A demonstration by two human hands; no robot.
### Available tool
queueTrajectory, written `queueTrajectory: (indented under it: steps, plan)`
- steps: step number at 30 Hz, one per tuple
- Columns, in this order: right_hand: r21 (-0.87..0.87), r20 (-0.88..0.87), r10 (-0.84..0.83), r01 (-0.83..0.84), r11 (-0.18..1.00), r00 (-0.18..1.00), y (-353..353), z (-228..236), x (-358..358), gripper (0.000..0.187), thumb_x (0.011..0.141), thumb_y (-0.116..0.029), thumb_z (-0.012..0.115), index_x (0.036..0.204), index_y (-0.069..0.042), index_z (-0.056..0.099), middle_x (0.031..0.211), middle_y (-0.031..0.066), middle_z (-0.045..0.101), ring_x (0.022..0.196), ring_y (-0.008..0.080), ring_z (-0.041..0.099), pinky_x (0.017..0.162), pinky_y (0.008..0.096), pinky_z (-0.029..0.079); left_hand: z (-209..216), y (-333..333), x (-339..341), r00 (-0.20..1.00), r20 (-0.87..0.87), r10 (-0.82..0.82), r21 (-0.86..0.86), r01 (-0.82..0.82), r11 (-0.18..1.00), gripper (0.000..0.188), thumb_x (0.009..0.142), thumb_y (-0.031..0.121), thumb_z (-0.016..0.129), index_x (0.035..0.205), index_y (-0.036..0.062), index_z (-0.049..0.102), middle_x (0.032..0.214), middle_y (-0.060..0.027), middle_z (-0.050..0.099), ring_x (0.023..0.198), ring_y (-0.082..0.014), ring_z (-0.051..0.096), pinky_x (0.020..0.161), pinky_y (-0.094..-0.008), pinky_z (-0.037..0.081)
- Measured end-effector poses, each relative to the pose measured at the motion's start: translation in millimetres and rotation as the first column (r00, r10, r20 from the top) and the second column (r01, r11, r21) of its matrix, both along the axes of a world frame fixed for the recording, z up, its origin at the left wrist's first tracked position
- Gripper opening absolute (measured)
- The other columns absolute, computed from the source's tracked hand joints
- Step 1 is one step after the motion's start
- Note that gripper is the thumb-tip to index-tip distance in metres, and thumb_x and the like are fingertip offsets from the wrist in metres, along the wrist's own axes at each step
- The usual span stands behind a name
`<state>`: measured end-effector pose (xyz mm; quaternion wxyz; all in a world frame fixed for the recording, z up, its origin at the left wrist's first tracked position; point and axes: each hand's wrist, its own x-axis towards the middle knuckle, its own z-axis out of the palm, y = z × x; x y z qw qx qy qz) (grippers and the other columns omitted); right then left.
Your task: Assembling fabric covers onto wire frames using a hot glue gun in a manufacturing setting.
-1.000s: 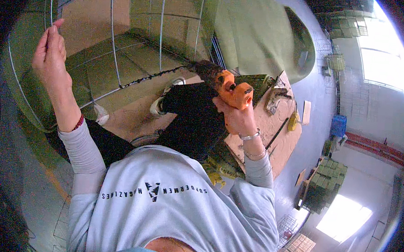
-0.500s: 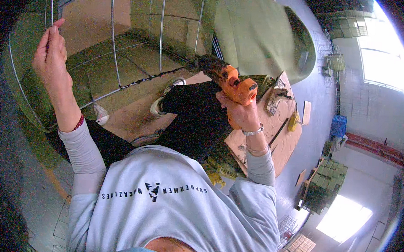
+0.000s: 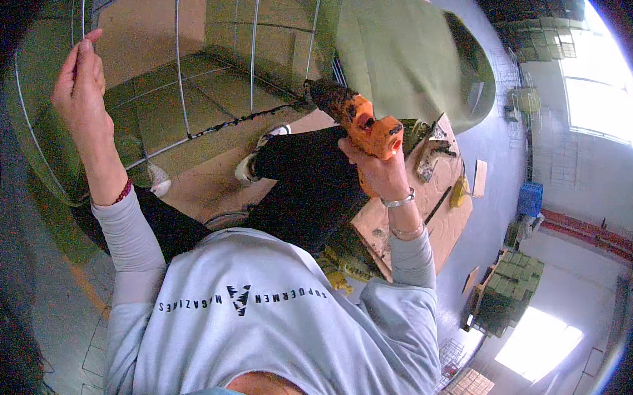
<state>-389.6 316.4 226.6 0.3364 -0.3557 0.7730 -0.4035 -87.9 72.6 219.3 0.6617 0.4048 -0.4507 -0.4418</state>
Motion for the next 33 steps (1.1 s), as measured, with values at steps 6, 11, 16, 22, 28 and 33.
queueTrajectory:
  steps: [6,11,16,22,28,33]
  plan:
    - [-0.028,0.022,0.006,-0.005,1.0,1.0,-8,2,-2,0.021,0.073,-0.011,0.076,0.084,-0.003,0.059,0.073,0.0003,0.059,0.061,0.0091,0.055,0.053,0.0237,0.045,0,0,0,1.0,0.006,-0.014,-0.006,0.014,1.0,0.023,0.091,0.017,0.056,0.099,-0.0024,0.066,0.062,0.0086,0.038,0.053,0.0007,0.028,0.046,-0.0176,0.018]
    - [-0.113,0.123,-0.041,0.055,0.992,0.992,-15,8,2,0.021,0.075,-0.007,0.073,0.089,-0.002,0.058,0.077,0.0013,0.061,0.063,0.0094,0.055,0.053,0.0232,0.044,1,0,0,0.999,0.039,-0.021,-0.012,0.021,1.0,0.024,0.092,0.017,0.056,0.101,-0.0028,0.065,0.061,0.0088,0.035,0.052,0.0008,0.026,0.045,-0.0178,0.016]
    - [-0.063,0.086,-0.009,0.014,0.998,0.996,-16,12,3,0.022,0.074,-0.005,0.073,0.089,-0.003,0.057,0.077,0.0015,0.06,0.063,0.0091,0.055,0.053,0.0226,0.044,0,0,1,0.999,0.033,-0.02,-0.013,0.02,1.0,0.024,0.092,0.017,0.055,0.101,-0.0026,0.065,0.061,0.0089,0.035,0.052,0.0007,0.026,0.045,-0.0179,0.016]
    - [-0.028,0.078,-0.013,0.015,0.999,0.997,-15,8,-1,0.024,0.073,-0.005,0.075,0.089,-0.004,0.057,0.075,0.0008,0.059,0.062,0.0093,0.054,0.052,0.0232,0.043,2,0,1,0.999,0.044,-0.02,-0.017,0.02,1.0,0.024,0.092,0.017,0.055,0.1,-0.0026,0.065,0.061,0.0089,0.035,0.052,0.0007,0.026,0.045,-0.0179,0.016]
    - [-0.043,0.07,-0.01,0.013,0.999,0.997,-7,7,1,0.022,0.074,-0.005,0.073,0.09,-0.002,0.058,0.078,0.002,0.06,0.063,0.0103,0.055,0.055,0.0244,0.045,1,-1,0,0.999,0.038,-0.013,-0.02,0.014,1.0,0.024,0.092,0.017,0.055,0.1,-0.003,0.065,0.061,0.0087,0.035,0.053,0.0006,0.026,0.046,-0.0181,0.016]
    - [-0.045,0.065,-0.023,0.026,0.999,0.998,-6,7,-3,0.026,0.073,-0.007,0.076,0.09,-0.003,0.057,0.078,0.0022,0.061,0.065,0.0102,0.057,0.056,0.024,0.047,1,0,2,0.999,0.04,-0.022,-0.016,0.023,1.0,0.024,0.092,0.017,0.055,0.1,-0.0031,0.065,0.062,0.0085,0.036,0.053,0.0005,0.026,0.046,-0.018,0.017]
